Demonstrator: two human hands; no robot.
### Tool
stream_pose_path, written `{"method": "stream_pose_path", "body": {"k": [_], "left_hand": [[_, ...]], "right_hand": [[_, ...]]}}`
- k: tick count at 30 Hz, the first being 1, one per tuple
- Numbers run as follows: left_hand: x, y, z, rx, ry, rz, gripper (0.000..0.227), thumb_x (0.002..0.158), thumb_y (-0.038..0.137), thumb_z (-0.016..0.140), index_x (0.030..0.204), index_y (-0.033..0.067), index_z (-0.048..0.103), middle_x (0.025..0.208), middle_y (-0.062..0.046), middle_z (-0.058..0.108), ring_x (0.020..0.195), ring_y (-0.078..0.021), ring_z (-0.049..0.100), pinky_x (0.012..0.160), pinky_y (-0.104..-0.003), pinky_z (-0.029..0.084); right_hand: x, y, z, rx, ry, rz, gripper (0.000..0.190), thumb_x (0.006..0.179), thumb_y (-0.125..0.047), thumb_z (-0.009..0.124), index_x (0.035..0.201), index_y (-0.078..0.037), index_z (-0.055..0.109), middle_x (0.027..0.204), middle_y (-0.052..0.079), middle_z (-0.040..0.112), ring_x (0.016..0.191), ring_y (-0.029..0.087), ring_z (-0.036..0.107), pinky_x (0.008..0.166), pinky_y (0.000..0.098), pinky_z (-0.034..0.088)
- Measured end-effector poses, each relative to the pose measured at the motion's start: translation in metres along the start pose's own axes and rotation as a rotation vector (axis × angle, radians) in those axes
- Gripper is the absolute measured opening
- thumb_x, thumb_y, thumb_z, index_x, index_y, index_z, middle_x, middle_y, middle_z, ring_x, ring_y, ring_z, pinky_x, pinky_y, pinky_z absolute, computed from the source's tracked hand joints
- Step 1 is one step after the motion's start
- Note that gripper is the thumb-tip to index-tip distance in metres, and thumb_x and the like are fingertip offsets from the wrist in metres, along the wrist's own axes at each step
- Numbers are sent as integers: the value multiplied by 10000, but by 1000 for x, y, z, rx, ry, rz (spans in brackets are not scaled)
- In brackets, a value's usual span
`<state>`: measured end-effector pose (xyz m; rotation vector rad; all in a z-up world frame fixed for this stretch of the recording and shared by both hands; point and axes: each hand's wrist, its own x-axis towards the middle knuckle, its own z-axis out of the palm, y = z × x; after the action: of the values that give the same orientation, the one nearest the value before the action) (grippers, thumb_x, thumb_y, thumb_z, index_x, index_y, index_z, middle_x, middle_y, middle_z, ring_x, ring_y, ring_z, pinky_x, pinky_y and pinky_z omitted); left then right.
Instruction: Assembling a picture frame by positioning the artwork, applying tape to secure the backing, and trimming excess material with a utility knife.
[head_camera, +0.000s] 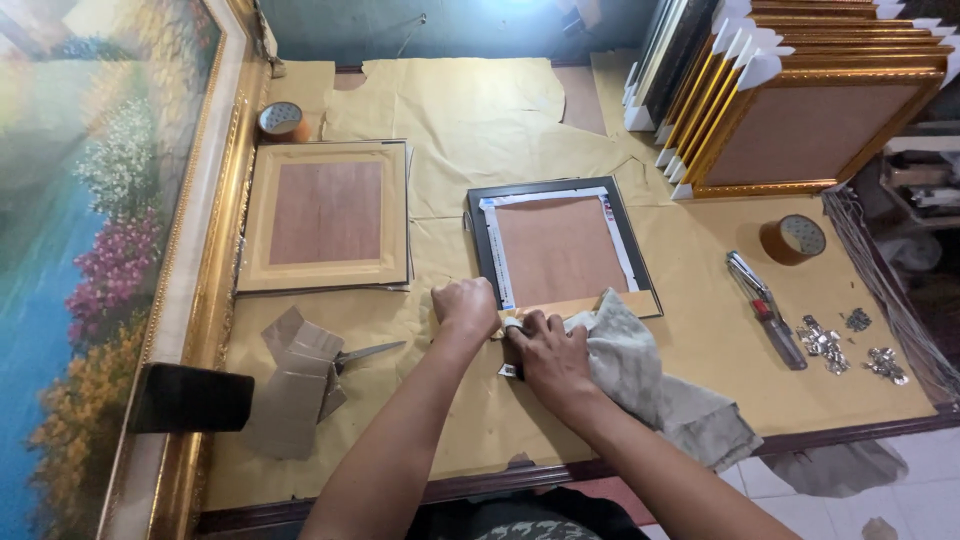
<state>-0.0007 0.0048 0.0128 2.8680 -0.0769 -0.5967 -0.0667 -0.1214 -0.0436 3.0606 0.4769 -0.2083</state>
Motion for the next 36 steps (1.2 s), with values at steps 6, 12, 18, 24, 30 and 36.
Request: {"method": "stream_pose_path", "body": {"k": [6,12,18,24,30,36], "left_hand": [[-5,3,-7,23,-1,-11,301,757,59,421,955,46,648,925,-109,658,967,-319,598,802,-441,403],[-7,2,-2,10,-2,-19,300,759,65,427,963,39,646,942,-125,655,976,-329,592,816,-454,386],[6,-1,14,28,-7,-34,276,755,119,502,984,47,639,950,-130,650,981,-325,587,811,-447,370],[8,-2,15,41,-19,-45,282,767,131,487,996,53,631,983,-109,645,1001,-311,579,823,-449,363],[6,3,14,48,-8,-55,253,767,129,520,977,51,638,949,-109,649,982,-307,588,808,-437,373],[7,4,13,41,21,-50,234,758,111,547,957,43,650,921,-136,652,958,-327,595,788,-428,392]], "right_hand": [[7,-6,-12,-11,-17,13,361,812,-221,455,1169,-275,473,1067,48,439,966,273,451,683,437,356],[-6,25,-13,-88,14,47,374,815,-199,442,1185,-255,456,1068,59,433,952,277,456,694,449,365],[-26,66,-37,-194,-92,211,448,859,-84,339,1267,-256,411,1171,49,406,1003,255,448,701,400,366],[-34,119,-14,-253,-114,361,439,898,-97,256,1274,-278,392,1193,41,365,993,235,429,698,376,364],[-47,117,-7,-122,-59,345,454,878,-89,238,1257,-288,390,1152,39,378,986,252,446,710,402,378],[-33,150,7,-189,-24,400,431,881,-96,279,1240,-281,429,1125,46,395,973,248,448,708,417,369]]}}
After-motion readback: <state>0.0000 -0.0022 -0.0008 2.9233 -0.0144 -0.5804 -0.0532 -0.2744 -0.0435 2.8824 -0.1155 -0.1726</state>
